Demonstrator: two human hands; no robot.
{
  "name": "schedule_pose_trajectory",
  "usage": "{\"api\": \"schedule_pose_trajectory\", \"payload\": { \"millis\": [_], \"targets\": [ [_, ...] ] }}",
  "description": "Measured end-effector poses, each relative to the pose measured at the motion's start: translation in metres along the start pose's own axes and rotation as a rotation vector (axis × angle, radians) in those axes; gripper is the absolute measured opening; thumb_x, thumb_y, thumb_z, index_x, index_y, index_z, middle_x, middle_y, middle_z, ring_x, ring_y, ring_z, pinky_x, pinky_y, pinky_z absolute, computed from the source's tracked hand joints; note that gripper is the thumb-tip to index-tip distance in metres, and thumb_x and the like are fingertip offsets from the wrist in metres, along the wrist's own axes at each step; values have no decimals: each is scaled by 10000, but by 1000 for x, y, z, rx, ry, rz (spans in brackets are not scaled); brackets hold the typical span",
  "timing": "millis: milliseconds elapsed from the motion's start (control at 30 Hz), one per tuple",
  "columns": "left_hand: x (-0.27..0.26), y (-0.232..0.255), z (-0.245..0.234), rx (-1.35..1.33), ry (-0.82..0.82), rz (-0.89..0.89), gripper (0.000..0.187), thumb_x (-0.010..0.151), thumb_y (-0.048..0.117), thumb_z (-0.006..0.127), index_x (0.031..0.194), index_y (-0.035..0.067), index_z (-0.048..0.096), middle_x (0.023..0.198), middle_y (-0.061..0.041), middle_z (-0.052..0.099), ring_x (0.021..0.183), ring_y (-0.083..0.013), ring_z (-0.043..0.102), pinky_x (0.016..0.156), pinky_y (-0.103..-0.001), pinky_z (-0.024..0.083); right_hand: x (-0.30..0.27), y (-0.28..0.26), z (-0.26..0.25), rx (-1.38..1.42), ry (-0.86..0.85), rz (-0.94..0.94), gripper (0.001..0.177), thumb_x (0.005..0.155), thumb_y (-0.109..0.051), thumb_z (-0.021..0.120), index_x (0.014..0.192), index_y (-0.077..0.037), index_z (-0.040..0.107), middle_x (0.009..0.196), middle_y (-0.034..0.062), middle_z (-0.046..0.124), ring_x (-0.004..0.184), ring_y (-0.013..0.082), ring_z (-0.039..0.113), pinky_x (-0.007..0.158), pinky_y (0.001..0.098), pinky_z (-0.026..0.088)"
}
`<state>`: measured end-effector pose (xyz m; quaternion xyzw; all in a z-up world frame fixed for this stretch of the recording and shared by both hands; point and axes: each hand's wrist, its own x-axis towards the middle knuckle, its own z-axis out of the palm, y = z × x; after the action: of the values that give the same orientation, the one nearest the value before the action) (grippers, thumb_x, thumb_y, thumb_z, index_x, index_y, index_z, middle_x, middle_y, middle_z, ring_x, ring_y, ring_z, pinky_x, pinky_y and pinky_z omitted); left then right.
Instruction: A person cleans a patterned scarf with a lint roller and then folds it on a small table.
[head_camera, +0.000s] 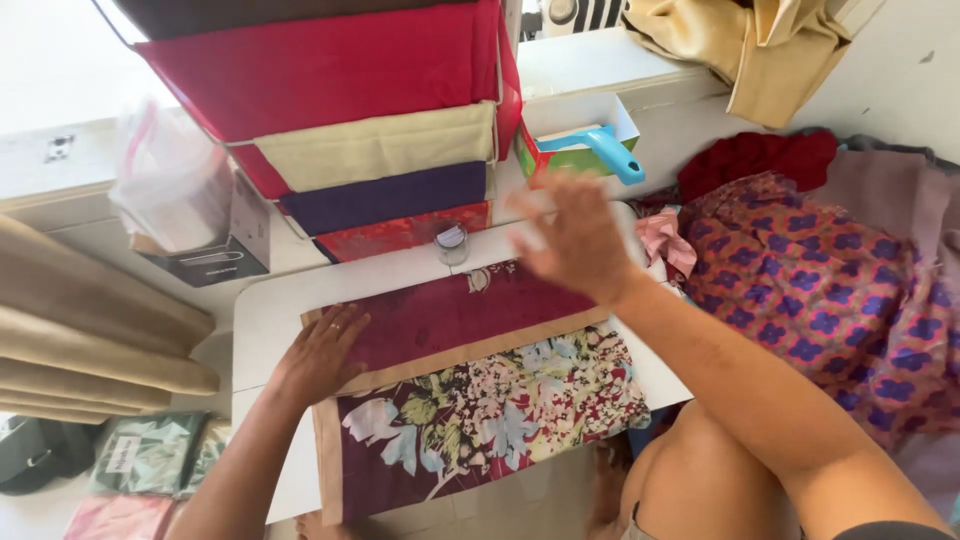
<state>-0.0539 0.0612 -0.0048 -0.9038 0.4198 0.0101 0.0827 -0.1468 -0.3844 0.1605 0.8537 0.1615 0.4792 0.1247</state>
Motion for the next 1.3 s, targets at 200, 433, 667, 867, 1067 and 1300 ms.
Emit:
{"api": "schedule_pose_trajectory", "payload": {
  "millis": [200,433,667,867,1067,1300],
  "targets": [
    [-7,15,-132,-163,-482,-268,533,951,445,637,1445,273,538,1375,-44,655,1213,-277,668,1037,-422,514,89,64,-52,-74,-979,812,996,950,-728,607,1560,-60,189,1218,204,566,1002,384,651,738,505,572],
    [-28,29,-109,-66,-384,-249,524,871,608,668,1287,291,677,1229,17,734,1204,-192,684,957,-461,574,37,70,-22,138,-742,776,542,1005,-278,503,1515,-206,334,1120,202,603,954,498,719,748,633,560],
    [-52,58,-57,-205,-491,-227,661,874,512,726,1418,177,557,1349,-134,641,1271,-324,630,992,-532,549,38,5,-101,346,-327,325,415,1091,-388,496,1488,-277,542,1033,75,637,817,389,730,694,530,586],
    [-58,47,-45,-219,-521,-254,701,896,520,706,1453,157,484,1424,-163,581,1363,-333,549,1032,-532,529,-5,-32,-67,575,-966,120,397,1048,-419,397,1419,-316,491,1103,100,672,936,439,725,834,568,582],
    [-54,45,-56,-241,-492,-256,810,903,444,712,1566,175,331,1602,-158,382,1483,-324,400,1060,-526,523,-40,-35,-7,514,-1166,-51,392,1075,-459,362,1399,-286,499,1153,77,698,991,362,748,833,510,587],
    [-43,51,-34,-313,-504,-270,953,846,448,767,1610,131,295,1685,-173,223,1526,-356,320,1089,-552,495,-26,-43,23,673,-1208,20,374,1086,-388,406,1418,-267,530,1182,127,687,1034,399,712,847,527,571]
  ]
}}
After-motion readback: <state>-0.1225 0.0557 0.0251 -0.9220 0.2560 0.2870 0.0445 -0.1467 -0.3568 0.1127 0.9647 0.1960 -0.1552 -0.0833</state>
